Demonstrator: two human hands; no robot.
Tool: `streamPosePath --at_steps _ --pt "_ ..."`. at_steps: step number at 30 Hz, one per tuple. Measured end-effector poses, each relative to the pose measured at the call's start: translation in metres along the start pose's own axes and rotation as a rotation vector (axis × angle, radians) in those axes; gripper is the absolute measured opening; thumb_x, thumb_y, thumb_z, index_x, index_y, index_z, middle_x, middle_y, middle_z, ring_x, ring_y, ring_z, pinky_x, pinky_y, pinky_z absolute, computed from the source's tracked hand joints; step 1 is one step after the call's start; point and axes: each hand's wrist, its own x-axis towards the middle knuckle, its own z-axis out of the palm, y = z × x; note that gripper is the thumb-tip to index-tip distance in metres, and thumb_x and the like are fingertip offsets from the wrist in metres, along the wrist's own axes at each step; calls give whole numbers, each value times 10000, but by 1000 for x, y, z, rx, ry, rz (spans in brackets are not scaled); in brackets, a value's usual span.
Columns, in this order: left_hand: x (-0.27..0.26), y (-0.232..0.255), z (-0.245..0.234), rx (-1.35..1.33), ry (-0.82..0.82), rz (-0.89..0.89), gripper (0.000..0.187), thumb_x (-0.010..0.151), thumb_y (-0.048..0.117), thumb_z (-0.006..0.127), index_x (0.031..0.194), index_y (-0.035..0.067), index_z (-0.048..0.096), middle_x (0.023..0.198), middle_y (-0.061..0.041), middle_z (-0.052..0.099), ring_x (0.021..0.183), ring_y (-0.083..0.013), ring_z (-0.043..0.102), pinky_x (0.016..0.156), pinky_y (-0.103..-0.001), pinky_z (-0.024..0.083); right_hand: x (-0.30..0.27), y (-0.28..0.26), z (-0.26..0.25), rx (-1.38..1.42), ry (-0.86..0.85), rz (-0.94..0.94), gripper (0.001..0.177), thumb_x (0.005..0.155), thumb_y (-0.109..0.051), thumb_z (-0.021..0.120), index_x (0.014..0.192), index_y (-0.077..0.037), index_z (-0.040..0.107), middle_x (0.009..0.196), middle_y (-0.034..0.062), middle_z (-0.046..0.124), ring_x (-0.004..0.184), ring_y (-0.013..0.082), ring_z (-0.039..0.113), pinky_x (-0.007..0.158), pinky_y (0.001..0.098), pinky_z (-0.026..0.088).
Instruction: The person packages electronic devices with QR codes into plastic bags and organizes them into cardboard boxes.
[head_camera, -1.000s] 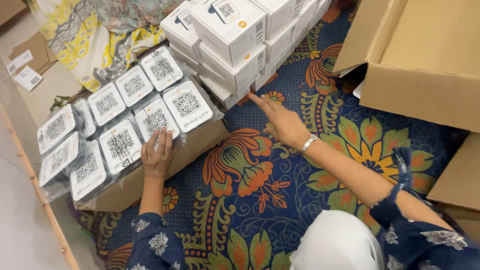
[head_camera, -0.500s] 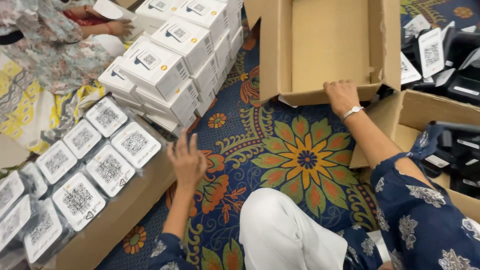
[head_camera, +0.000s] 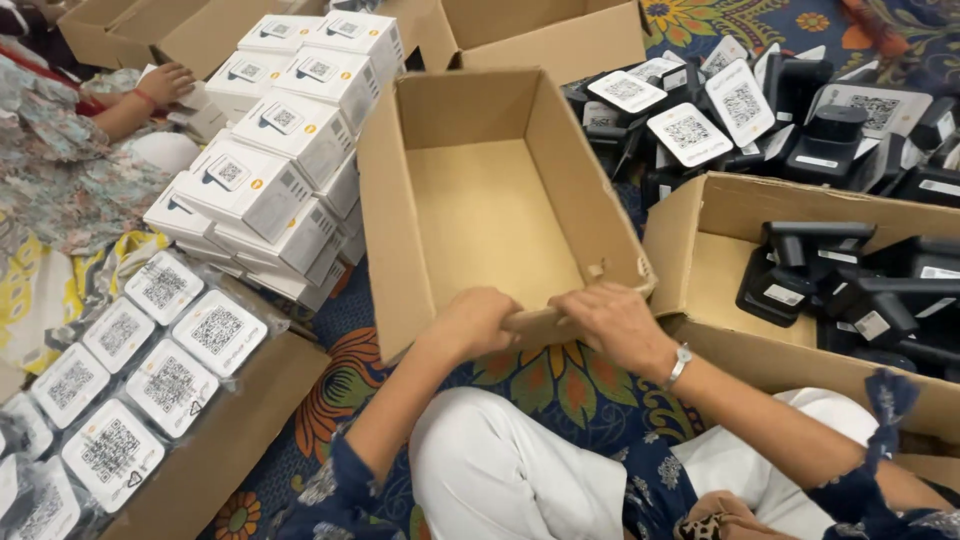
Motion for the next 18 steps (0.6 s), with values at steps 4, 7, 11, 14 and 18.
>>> streamPosePath --at_steps 4,7,11,14,18 --pt "-39 5 -8 -11 -66 -21 252 788 255 726 996 127 792 911 -202 739 928 -371 711 854 -484 547 -9 -27 5 144 48 -38 288 863 -134 693 1149 -101 685 909 45 744 829 234 707 750 375 530" --pt "-62 18 -21 -39 -104 -38 291 774 231 726 1035 116 788 919 -207 736 931 -377 708 858 -485 541 -15 -45 -3 201 28 -102 258 891 -215 721 1117 -97 686 905 54 743 820 252 701 702 385 516" --pt "-76 40 -37 -46 -271 -86 365 783 289 756 1069 62 765 941 -218 738 959 -373 708 888 -453 544 -26 -59 -27 279 -71 -85 310 886 -275 724 1132 -89 697 873 64 740 768 269 698 689 400 524" --pt "-74 41 -28 -105 -380 -56 420 800 324 759 1121 53 749 971 -213 745 971 -361 715 900 -437 544 -34 -59 -37 325 -98 -86 320 882 -282 712 1137 -89 691 876 68 739 780 278 710 674 410 528" --pt "-68 34 10 -222 -441 -76 474 806 306 753 1221 79 712 1038 -193 750 1002 -338 721 910 -419 548 -51 -58 -21 249 -149 -103 309 896 -272 684 1142 -88 646 867 71 717 814 287 718 631 429 527"
